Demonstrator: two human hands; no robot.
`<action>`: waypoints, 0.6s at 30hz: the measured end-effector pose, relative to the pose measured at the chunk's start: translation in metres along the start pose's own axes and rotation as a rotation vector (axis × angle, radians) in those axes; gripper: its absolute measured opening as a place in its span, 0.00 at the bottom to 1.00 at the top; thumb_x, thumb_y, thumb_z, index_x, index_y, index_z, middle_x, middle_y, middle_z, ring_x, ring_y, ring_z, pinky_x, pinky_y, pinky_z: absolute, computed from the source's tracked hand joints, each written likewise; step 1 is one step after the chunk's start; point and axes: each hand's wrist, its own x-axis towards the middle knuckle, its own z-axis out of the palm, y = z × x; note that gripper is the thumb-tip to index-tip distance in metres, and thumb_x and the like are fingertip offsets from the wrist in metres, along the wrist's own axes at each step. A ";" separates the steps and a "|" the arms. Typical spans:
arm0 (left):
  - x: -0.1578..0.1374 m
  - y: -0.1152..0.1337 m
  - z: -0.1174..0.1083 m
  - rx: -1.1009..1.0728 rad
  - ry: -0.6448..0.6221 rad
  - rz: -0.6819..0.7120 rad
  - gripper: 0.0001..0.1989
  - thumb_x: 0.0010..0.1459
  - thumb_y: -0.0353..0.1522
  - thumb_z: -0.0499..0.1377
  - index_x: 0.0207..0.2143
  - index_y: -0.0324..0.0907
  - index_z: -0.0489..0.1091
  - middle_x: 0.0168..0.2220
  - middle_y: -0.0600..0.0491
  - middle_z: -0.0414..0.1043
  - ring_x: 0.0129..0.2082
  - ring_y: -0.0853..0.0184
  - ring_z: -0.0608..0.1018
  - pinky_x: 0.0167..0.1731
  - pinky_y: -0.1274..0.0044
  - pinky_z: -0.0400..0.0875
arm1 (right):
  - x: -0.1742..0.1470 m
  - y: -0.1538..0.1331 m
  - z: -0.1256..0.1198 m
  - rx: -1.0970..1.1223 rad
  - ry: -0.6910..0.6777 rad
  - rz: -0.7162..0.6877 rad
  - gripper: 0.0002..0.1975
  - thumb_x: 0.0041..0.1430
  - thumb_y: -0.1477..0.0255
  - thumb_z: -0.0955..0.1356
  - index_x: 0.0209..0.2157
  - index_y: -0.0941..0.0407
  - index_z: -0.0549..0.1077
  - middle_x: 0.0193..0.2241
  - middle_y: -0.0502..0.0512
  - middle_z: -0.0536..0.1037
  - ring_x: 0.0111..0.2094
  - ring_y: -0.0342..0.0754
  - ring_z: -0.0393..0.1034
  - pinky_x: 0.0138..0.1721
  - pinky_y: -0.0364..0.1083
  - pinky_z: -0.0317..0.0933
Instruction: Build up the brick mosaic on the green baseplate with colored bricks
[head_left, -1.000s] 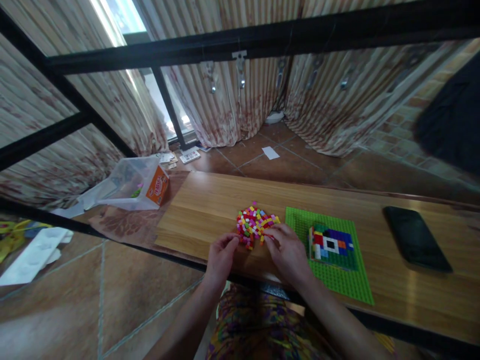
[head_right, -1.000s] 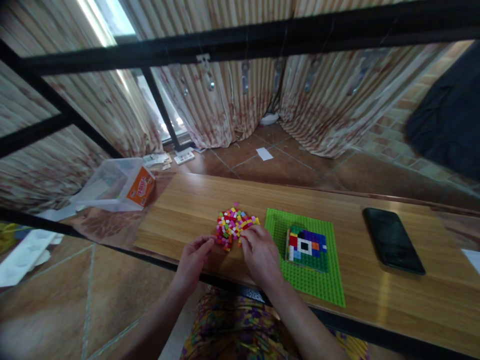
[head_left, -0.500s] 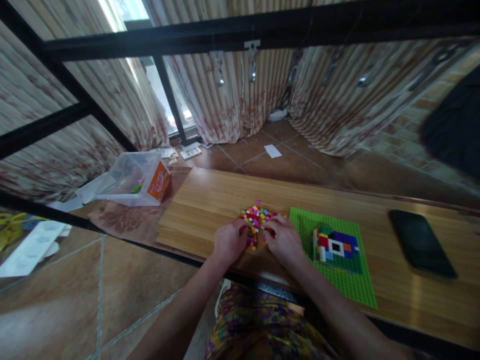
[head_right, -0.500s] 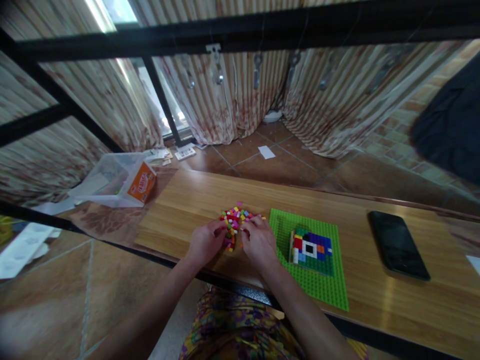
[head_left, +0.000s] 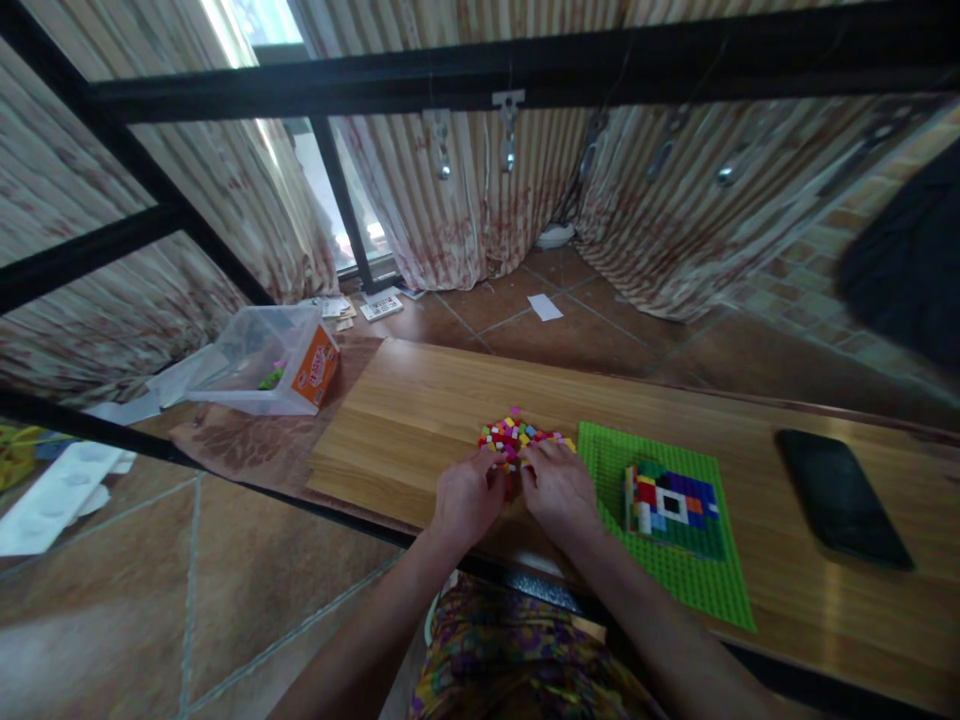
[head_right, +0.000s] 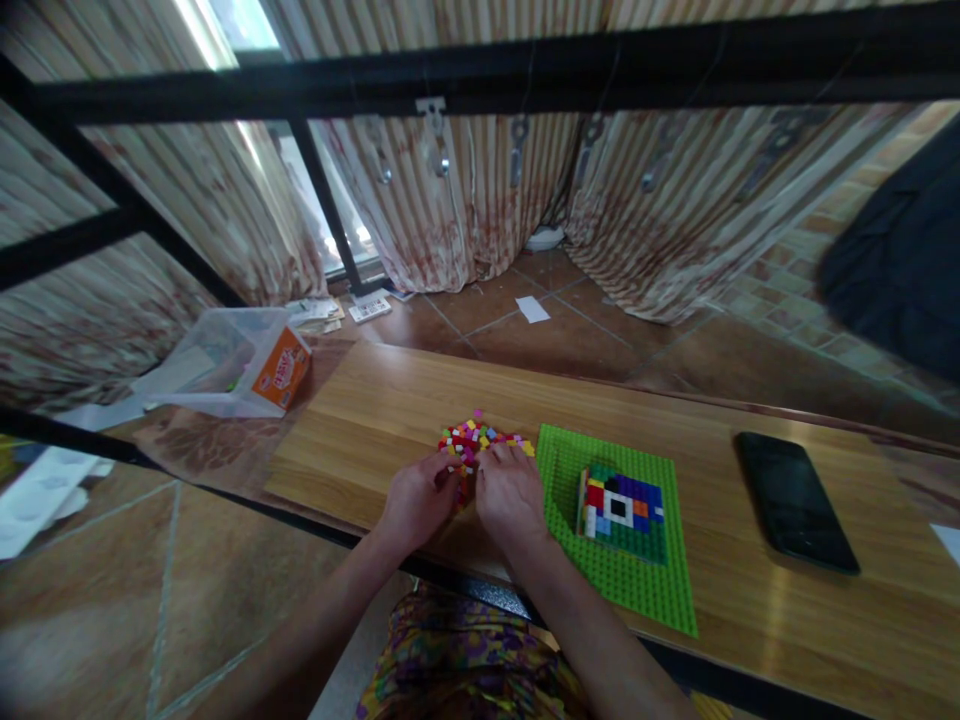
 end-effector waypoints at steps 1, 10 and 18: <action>-0.001 0.001 0.001 -0.011 -0.001 -0.001 0.11 0.57 0.30 0.51 0.40 0.48 0.71 0.36 0.53 0.75 0.33 0.68 0.75 0.32 0.78 0.64 | -0.001 0.000 0.000 0.010 -0.010 -0.006 0.09 0.56 0.76 0.62 0.35 0.56 0.73 0.34 0.58 0.73 0.41 0.53 0.63 0.45 0.50 0.55; 0.002 0.012 0.001 0.109 -0.084 0.037 0.09 0.57 0.32 0.52 0.38 0.47 0.70 0.36 0.54 0.73 0.35 0.68 0.73 0.33 0.78 0.64 | -0.006 0.010 0.010 0.184 0.009 0.022 0.15 0.52 0.80 0.62 0.41 0.59 0.72 0.41 0.59 0.74 0.45 0.51 0.64 0.50 0.49 0.56; 0.010 0.022 0.010 0.200 -0.086 0.060 0.10 0.58 0.32 0.49 0.38 0.44 0.68 0.36 0.52 0.73 0.35 0.66 0.74 0.31 0.77 0.63 | -0.007 0.014 0.009 0.287 0.045 0.040 0.18 0.51 0.81 0.61 0.44 0.57 0.70 0.44 0.58 0.72 0.46 0.49 0.66 0.50 0.48 0.59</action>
